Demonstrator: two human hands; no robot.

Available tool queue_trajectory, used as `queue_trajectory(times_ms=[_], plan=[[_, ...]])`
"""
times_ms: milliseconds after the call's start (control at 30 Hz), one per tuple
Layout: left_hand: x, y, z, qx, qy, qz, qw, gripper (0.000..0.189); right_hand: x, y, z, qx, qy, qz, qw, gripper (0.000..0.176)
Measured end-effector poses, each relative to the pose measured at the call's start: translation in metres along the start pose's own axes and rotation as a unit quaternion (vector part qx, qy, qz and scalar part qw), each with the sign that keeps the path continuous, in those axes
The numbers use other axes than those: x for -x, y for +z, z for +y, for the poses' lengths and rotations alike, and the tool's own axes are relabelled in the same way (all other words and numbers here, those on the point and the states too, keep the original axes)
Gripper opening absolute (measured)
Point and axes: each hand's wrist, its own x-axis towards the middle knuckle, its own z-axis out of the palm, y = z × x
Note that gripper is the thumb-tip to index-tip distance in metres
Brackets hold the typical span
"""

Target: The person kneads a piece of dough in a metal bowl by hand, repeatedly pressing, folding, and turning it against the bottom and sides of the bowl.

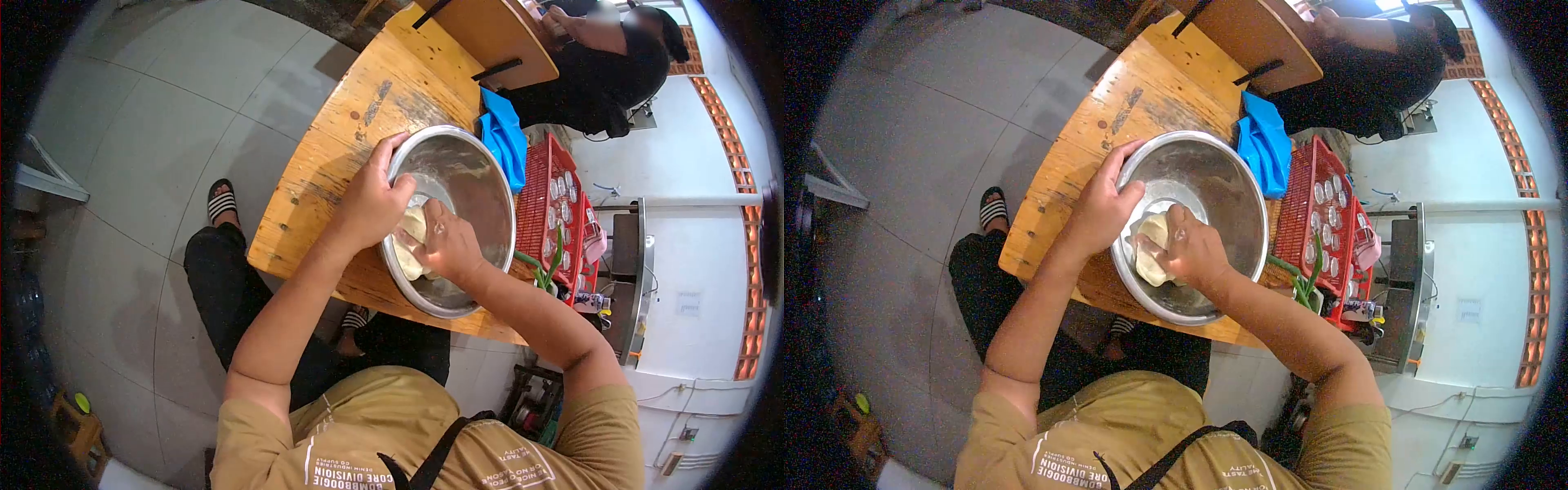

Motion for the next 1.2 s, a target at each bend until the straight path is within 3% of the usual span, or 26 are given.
queue_trajectory(times_ms=[67, 133, 200, 267, 333, 367, 500, 567, 600, 667, 700, 767, 800, 833, 867, 900, 933, 1000, 1033, 1200], plan=[[-0.004, 0.001, -0.004, -0.009, 0.024, 0.001, 1.000, 0.056, -0.013, -0.002, 0.003, 0.013, 0.037, -0.035, 0.999, 0.061], [-0.005, -0.002, 0.003, -0.041, 0.002, -0.007, 0.999, 0.054, -0.025, 0.003, 0.010, 0.019, 0.020, 0.006, 1.000, 0.059], [-0.009, 0.000, -0.005, -0.023, 0.013, -0.005, 1.000, 0.053, -0.038, 0.004, 0.015, 0.045, 0.087, -0.004, 0.995, 0.057], [-0.012, 0.001, -0.013, -0.007, 0.029, 0.001, 1.000, 0.052, -0.050, 0.017, 0.035, 0.035, 0.095, 0.019, 0.995, 0.063], [-0.015, 0.002, -0.017, 0.025, 0.025, 0.004, 0.999, 0.051, -0.059, 0.012, 0.028, 0.004, 0.196, 0.021, 0.980, 0.070], [-0.017, 0.002, -0.022, 0.039, 0.041, 0.002, 0.998, 0.051, -0.056, 0.008, 0.024, -0.034, 0.200, 0.038, 0.978, 0.074], [-0.018, -0.001, -0.020, 0.056, 0.026, -0.005, 0.998, 0.051, -0.051, 0.015, 0.042, -0.044, 0.235, 0.031, 0.971, 0.071], [-0.014, -0.001, -0.016, 0.035, 0.001, -0.009, 0.999, 0.053, -0.030, -0.001, 0.047, -0.147, 0.120, -0.038, 0.981, 0.078], [-0.012, -0.001, -0.017, 0.035, -0.001, -0.006, 0.999, 0.053, -0.025, -0.020, 0.043, -0.148, 0.118, -0.041, 0.981, 0.078], [-0.014, 0.000, -0.017, 0.049, 0.005, -0.010, 0.999, 0.052, -0.017, -0.066, 0.028, -0.323, 0.238, -0.180, 0.898, 0.067], [-0.014, 0.000, -0.016, 0.049, 0.005, -0.011, 0.999, 0.052, -0.012, -0.073, 0.029, -0.323, 0.238, -0.179, 0.898, 0.067], [-0.014, 0.000, -0.015, 0.049, 0.009, -0.012, 0.999, 0.051, -0.003, -0.079, 0.028, -0.129, 0.067, -0.149, 0.978, 0.027], [-0.014, -0.001, -0.013, 0.049, 0.008, -0.011, 0.999, 0.051, -0.002, -0.081, 0.027, -0.129, 0.066, -0.151, 0.978, 0.027], [-0.013, -0.001, -0.009, 0.040, 0.003, -0.016, 0.999, 0.051, -0.002, -0.082, 0.025, -0.023, -0.079, -0.092, 0.992, 0.026], [-0.013, -0.001, -0.008, 0.031, -0.003, -0.021, 0.999, 0.051, -0.003, -0.084, 0.024, 0.082, -0.222, -0.029, 0.971, 0.026], [-0.014, -0.002, -0.010, 0.032, -0.005, -0.019, 0.999, 0.051, -0.012, -0.091, 0.023, 0.066, -0.284, -0.003, 0.956, 0.030], [-0.015, -0.001, -0.013, 0.044, -0.002, -0.025, 0.999, 0.051, -0.014, -0.086, 0.023, 0.065, -0.284, -0.006, 0.957, 0.030], [-0.017, -0.001, -0.014, 0.056, 0.003, -0.030, 0.998, 0.052, -0.022, -0.063, 0.022, -0.055, -0.258, 0.081, 0.961, 0.035], [-0.017, -0.001, -0.013, 0.053, 0.005, -0.030, 0.998, 0.052, -0.022, -0.043, 0.020, -0.086, -0.279, 0.061, 0.954, 0.053], [-0.010, -0.002, -0.014, 0.020, -0.008, -0.017, 1.000, 0.048, -0.020, -0.007, 0.011, -0.046, -0.351, 0.021, 0.935, 0.058]])
